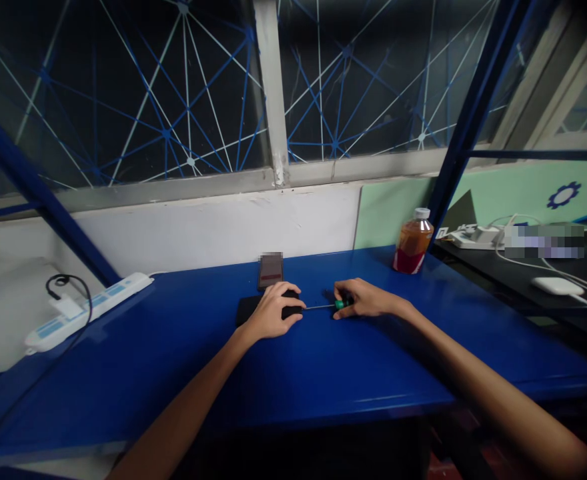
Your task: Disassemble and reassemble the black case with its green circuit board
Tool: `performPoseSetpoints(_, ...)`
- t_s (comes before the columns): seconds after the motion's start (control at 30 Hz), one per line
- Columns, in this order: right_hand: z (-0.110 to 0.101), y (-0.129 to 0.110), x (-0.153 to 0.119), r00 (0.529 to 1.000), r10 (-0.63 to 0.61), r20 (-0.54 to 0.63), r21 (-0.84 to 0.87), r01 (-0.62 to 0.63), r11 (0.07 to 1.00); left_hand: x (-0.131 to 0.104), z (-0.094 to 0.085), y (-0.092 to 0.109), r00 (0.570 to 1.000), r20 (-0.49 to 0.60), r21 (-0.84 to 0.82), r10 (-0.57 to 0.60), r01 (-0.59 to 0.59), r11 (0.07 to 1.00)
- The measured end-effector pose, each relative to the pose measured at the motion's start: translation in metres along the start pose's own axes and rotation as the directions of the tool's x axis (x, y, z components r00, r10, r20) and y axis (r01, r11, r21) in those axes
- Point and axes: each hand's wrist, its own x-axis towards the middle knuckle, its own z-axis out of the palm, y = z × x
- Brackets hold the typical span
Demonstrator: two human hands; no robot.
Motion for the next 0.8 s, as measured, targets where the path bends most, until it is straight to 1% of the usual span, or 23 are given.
performPoseSetpoints(0.2, -0.0006, 0.0006, 0.0011, 1.000, -0.020, 0.008, 0.008, 0.020, 1.000, 0.0002, -0.0003, 0.0012, 1.000, 0.001, -0.029, -0.010, 0.010, 1.000)
performPoseSetpoints(0.3, -0.0032, 0.0020, 0.0005, 1.000, -0.008, 0.020, -0.018, 0.008, 1.000, 0.0003, -0.0001, 0.0014, 1.000, -0.003, -0.035, -0.008, 0.008, 0.999)
performPoseSetpoints(0.4, -0.0042, 0.0029, 0.0002, 1.000, 0.000, 0.000, -0.016, 0.000, 1.000, 0.0002, 0.0005, 0.0014, 1.000, -0.004, -0.037, -0.009, 0.009, 0.999)
performPoseSetpoints(0.47, -0.0036, 0.0028, 0.0001, 1.000, -0.003, -0.004, 0.027, 0.003, 1.000, 0.0004, 0.0008, 0.0016, 1.000, 0.002, -0.040, -0.016, 0.016, 0.999)
performPoseSetpoints(0.53, -0.0026, 0.0020, -0.0001, 1.000, 0.011, 0.019, 0.100, -0.013, 0.995, 0.0009, 0.0009, 0.0019, 1.000, 0.008, -0.045, -0.024, 0.024, 0.999)
performPoseSetpoints(0.6, -0.0023, 0.0006, -0.0005, 0.999, 0.024, 0.034, 0.136, -0.028, 0.990, 0.0017, 0.0008, 0.0024, 1.000, 0.009, -0.047, -0.028, 0.029, 0.998)
performPoseSetpoints(0.67, -0.0027, -0.0012, -0.0008, 1.000, 0.015, 0.008, 0.088, -0.016, 0.996, 0.0023, 0.0008, 0.0027, 1.000, 0.008, -0.047, -0.030, 0.030, 0.998)
performPoseSetpoints(0.73, -0.0034, -0.0029, -0.0009, 0.999, 0.006, -0.035, -0.004, -0.006, 1.000, 0.0024, 0.0010, 0.0027, 1.000, 0.008, -0.046, -0.030, 0.030, 0.998)
performPoseSetpoints(0.8, -0.0038, -0.0039, -0.0008, 0.998, 0.019, -0.068, -0.070, -0.023, 0.997, 0.0021, 0.0012, 0.0027, 1.000, 0.008, -0.047, -0.030, 0.030, 0.998)
